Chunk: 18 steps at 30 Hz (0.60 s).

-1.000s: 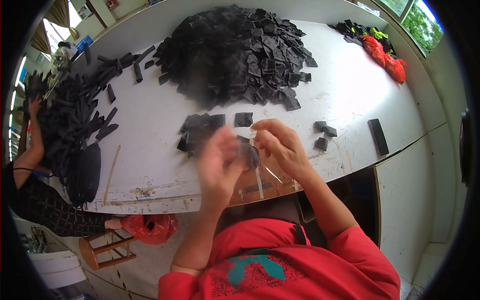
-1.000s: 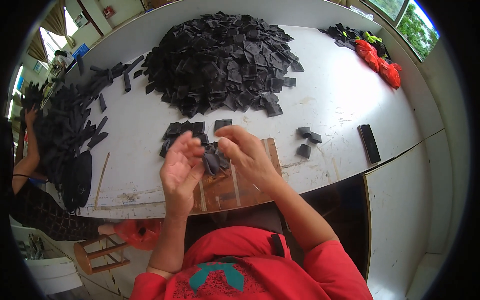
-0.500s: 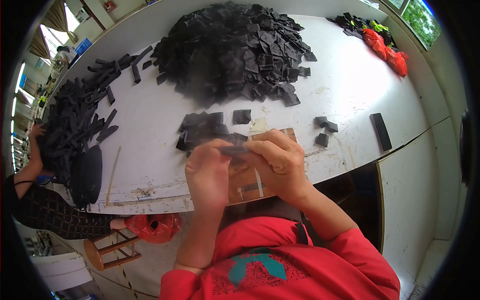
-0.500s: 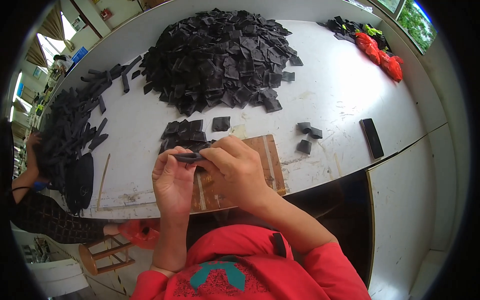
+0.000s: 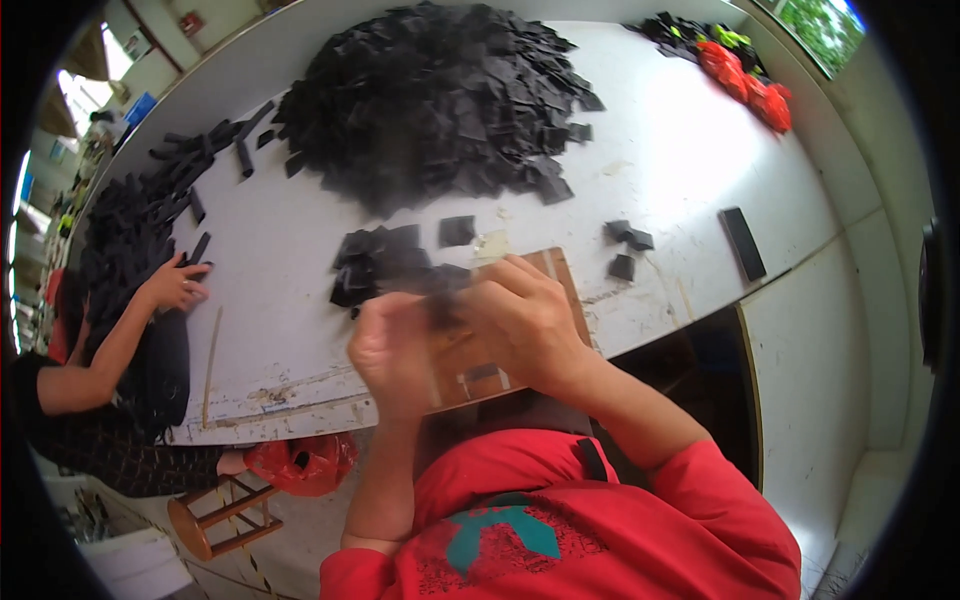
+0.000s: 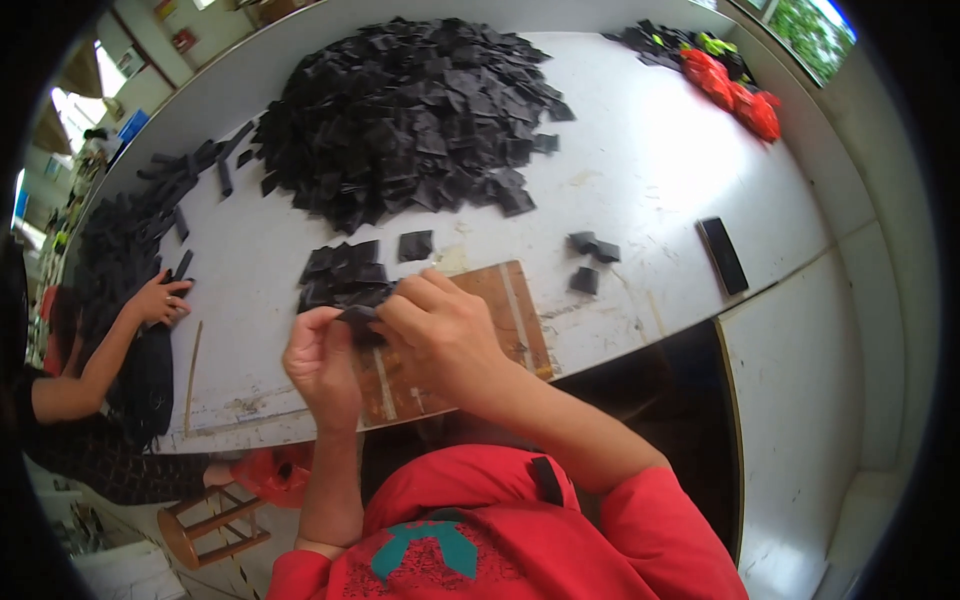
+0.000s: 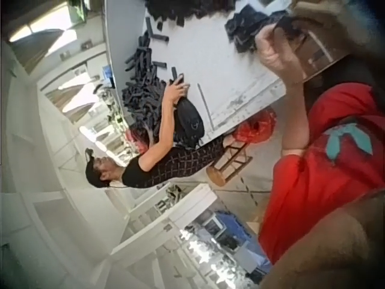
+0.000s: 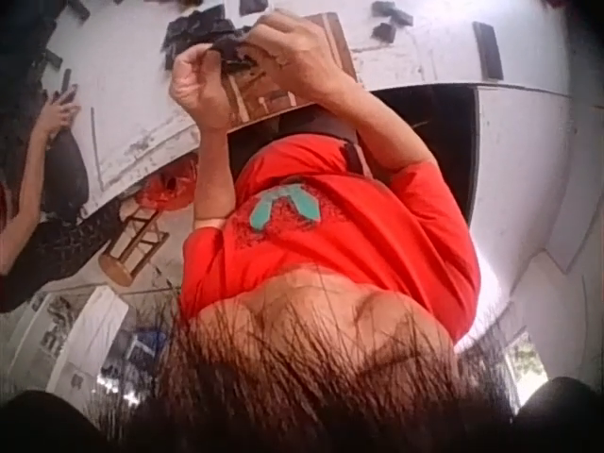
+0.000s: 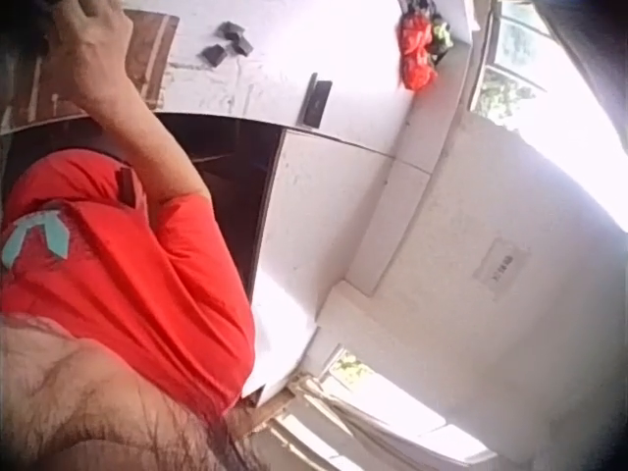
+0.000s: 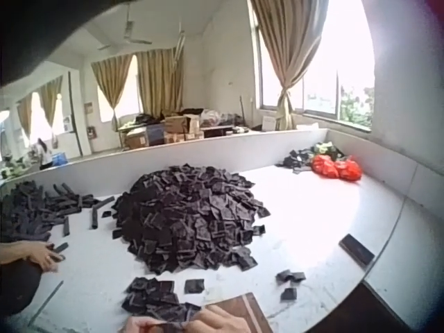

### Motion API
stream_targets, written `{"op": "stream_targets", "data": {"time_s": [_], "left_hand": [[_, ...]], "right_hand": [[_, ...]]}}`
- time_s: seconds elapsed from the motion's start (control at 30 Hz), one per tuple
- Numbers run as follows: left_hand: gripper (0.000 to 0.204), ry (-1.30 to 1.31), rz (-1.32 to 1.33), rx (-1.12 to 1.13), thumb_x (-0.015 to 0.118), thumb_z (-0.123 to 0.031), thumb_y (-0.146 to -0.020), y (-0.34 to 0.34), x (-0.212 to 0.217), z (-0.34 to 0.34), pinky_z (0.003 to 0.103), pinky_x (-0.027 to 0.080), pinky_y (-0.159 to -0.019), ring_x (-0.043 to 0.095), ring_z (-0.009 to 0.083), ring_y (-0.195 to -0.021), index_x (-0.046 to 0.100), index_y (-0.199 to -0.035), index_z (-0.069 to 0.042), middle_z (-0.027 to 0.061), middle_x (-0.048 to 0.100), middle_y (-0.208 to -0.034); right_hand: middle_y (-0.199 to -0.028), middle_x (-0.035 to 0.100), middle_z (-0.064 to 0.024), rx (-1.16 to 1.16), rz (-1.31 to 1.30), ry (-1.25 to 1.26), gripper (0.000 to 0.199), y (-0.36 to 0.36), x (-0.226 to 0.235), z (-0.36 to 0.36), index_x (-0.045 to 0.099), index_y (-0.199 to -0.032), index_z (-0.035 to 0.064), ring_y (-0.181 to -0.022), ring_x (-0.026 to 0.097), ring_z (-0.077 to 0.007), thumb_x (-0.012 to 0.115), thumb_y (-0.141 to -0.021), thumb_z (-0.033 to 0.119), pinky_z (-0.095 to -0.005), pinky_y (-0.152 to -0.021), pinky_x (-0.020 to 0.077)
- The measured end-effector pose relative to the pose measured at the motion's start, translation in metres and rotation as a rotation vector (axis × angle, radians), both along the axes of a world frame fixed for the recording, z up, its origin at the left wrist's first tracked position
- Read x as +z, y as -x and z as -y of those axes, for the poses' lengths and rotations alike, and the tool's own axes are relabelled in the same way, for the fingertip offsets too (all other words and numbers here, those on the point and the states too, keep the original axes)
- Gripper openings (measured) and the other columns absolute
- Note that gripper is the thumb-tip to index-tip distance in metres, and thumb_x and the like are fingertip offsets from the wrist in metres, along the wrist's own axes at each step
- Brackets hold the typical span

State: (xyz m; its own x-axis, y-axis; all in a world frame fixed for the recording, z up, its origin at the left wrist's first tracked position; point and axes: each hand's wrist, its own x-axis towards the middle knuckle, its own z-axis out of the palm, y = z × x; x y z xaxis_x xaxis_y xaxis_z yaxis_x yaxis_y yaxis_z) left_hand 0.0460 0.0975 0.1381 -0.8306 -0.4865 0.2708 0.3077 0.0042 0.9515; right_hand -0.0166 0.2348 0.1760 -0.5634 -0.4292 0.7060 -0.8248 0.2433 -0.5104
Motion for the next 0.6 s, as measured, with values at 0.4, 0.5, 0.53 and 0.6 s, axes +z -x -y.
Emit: {"op": "stream_targets", "data": {"time_s": [0.4,0.5,0.53,0.6], "left_hand": [[0.013,-0.047,0.288,0.006,0.052,-0.002,-0.089,-0.019,-0.046,0.008,0.023,0.049,-0.07,0.059,0.0115,-0.073,0.055,-0.101,0.003,0.0092,0.063,-0.087],[0.013,-0.011,0.343,0.026,0.053,-0.002,-0.089,-0.021,-0.06,0.01,0.022,0.048,-0.069,0.059,0.0109,-0.072,0.055,-0.101,0.003,0.0087,0.063,-0.086],[0.013,-0.022,0.341,0.004,0.053,-0.002,-0.089,-0.022,-0.064,0.01,0.022,0.048,-0.069,0.059,0.0109,-0.072,0.055,-0.101,0.003,0.0087,0.063,-0.086],[0.013,-0.029,0.343,-0.003,0.053,-0.001,-0.089,-0.024,-0.07,0.011,0.022,0.048,-0.069,0.059,0.0109,-0.072,0.055,-0.101,0.003,0.0086,0.062,-0.086]], "right_hand": [[-0.119,0.056,-0.0096,-0.681,0.367,-0.471,0.017,0.114,-0.141,-0.154,0.072,-0.086,0.0129,-0.12,0.041,-0.0312,0.071,-0.071,0.023,-0.0439,-0.099,0.0286],[-0.103,0.059,-0.007,-0.635,0.154,-0.44,0.014,0.091,-0.176,-0.176,0.069,-0.088,0.0133,-0.102,0.05,-0.028,0.068,-0.074,0.017,-0.0417,-0.087,0.0368],[-0.099,0.059,-0.0065,-0.647,0.121,-0.436,0.013,0.076,-0.184,-0.179,0.067,-0.088,0.013,-0.097,0.052,-0.0274,0.067,-0.075,0.016,-0.041,-0.084,0.0386],[-0.088,0.057,-0.0072,-0.628,0.005,-0.418,0.011,0.049,-0.188,-0.187,0.063,-0.086,0.0106,-0.079,0.054,-0.0277,0.066,-0.075,0.011,-0.0389,-0.07,0.0434]]}}
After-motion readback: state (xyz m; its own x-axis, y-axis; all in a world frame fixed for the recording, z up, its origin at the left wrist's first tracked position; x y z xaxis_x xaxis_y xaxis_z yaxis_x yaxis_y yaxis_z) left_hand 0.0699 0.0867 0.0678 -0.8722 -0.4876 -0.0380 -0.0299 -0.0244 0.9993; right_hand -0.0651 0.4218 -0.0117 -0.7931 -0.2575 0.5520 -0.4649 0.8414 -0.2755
